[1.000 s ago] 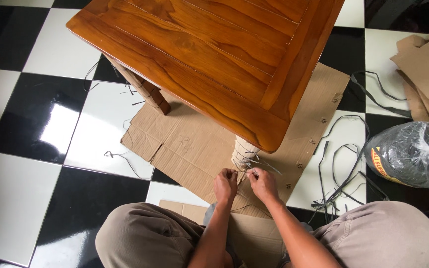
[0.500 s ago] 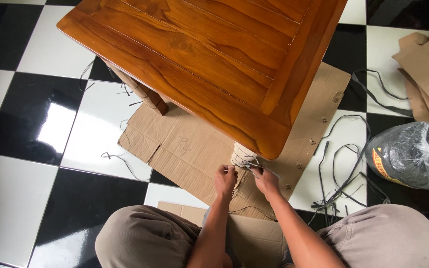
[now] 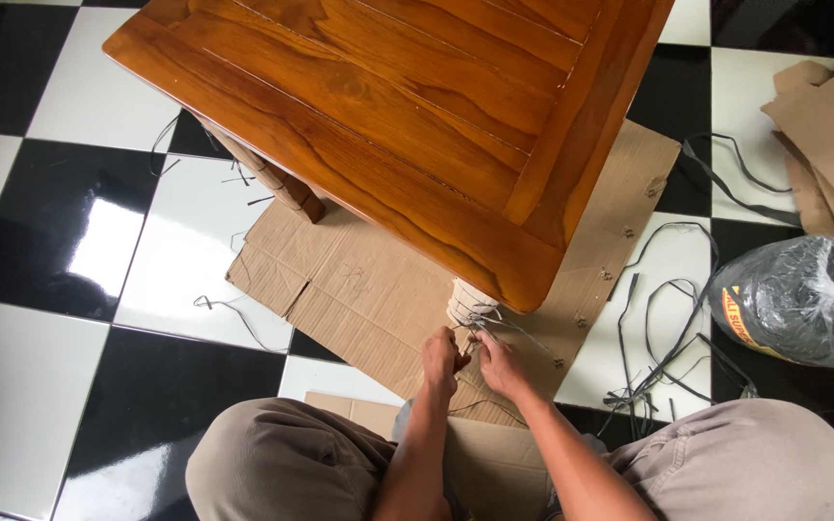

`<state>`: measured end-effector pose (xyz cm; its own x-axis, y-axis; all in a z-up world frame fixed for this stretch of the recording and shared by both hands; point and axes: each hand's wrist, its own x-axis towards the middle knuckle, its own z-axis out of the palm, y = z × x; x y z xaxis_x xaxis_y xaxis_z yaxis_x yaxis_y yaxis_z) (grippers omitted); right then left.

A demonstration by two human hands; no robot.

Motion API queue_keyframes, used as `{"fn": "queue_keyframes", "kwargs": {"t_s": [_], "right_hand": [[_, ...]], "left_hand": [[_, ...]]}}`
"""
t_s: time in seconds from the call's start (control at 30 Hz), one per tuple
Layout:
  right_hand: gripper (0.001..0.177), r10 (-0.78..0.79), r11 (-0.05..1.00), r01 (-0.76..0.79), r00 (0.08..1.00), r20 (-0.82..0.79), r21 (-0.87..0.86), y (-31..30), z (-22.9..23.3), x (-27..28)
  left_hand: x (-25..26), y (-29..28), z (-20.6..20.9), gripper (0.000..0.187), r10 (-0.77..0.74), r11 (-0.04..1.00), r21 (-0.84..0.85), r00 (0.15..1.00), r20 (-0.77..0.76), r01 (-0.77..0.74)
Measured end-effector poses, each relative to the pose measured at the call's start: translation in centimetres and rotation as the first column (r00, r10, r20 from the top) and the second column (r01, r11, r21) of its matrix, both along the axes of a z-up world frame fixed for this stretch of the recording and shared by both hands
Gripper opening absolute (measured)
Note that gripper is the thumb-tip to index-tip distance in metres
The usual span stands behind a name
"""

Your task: Wrapping a wooden chair leg with protective cardboard and securing it with plastic strips

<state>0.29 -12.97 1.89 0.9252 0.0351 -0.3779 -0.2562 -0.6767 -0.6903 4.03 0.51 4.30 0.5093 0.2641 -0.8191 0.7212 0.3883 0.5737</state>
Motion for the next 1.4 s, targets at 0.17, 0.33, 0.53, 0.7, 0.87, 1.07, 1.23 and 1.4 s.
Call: {"fn": "queue_keyframes", "kwargs": {"t_s": [0.17, 0.33, 0.53, 0.7, 0.87, 1.07, 1.23, 1.4], "right_hand": [[0.029, -0.006, 1.0, 0.006, 0.997, 0.075, 0.004, 0.6, 0.0, -0.2], [0.025, -0.024, 0.995, 0.027, 0.999, 0.03, -0.101, 1.4, 1.6, -0.5], [0.024, -0.415, 0.526, 0.659, 0.75, -0.515, 0.537, 1.4, 2.5, 0.9], [0.017, -0.485, 0.361, 0.799, 0.602, -0.635, 0.481, -0.2, 0.0, 2.7], [0.012, -0.541, 0.433, 0.831, 0.549, -0.638, 0.349, 0.2, -1.7, 3.8], [0.007, -0.545, 0.47, 0.806, 0.586, -0.6, 0.36, -0.4, 0.6, 3.6], [0.019, -0.479, 0.598, 0.706, 0.694, -0.537, 0.379, -0.4, 9.1, 2.8], [0.029, -0.446, 0.69, 0.611, 0.781, -0.437, 0.387, -1.7, 1.6, 1.6]], "left_hand": [[-1.8, -0.3, -3.3, 0.017, -0.206, 0.966, 0.161, 0.978, 0.02, 0.2], [-3.4, -1.2, -3.0, 0.023, 0.143, 0.985, -0.092, 0.989, -0.024, -0.145], [-1.2, -0.1, -3.3, 0.028, 0.343, 0.846, -0.399, 0.934, -0.098, -0.353], [1.8, 0.1, -5.3, 0.025, 0.431, 0.758, -0.474, 0.89, -0.152, -0.448], [3.5, 0.4, -6.9, 0.025, 0.453, 0.734, -0.484, 0.874, -0.175, -0.477], [4.3, 0.4, -6.5, 0.021, 0.439, 0.764, -0.451, 0.884, -0.161, -0.462], [1.8, 0.1, 0.0, 0.015, 0.297, 0.938, -0.186, 0.955, 0.006, -0.291], [-0.3, -1.4, 2.6, 0.009, 0.317, 0.943, -0.166, 0.932, 0.174, -0.289]]}}
